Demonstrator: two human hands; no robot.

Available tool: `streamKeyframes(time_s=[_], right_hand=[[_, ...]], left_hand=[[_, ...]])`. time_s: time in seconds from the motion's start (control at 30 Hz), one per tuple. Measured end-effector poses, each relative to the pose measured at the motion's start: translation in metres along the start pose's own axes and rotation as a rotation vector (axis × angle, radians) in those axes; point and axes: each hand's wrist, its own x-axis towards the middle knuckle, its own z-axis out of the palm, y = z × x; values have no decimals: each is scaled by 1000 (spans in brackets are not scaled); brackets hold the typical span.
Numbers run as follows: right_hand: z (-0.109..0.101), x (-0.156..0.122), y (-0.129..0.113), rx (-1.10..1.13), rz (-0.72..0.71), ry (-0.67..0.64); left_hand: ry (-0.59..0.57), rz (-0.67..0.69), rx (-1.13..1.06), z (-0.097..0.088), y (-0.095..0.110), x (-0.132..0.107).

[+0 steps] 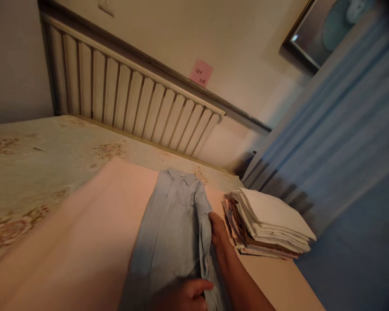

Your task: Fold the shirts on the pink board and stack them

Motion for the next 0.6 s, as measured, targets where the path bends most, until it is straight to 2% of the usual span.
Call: streamKeyframes(time_s=[0.13,0.4,0.6], right_hand=[[14,-1,-1,-74,15,-13],[38,1,4,-290,-89,-7],[57,-17,19,-453,-50,-194]], left_hand=[[65,-22,-42,-1,2,4],[121,-83,-207,-12,-7,11],[228,-60,-161,-22,-19,17]])
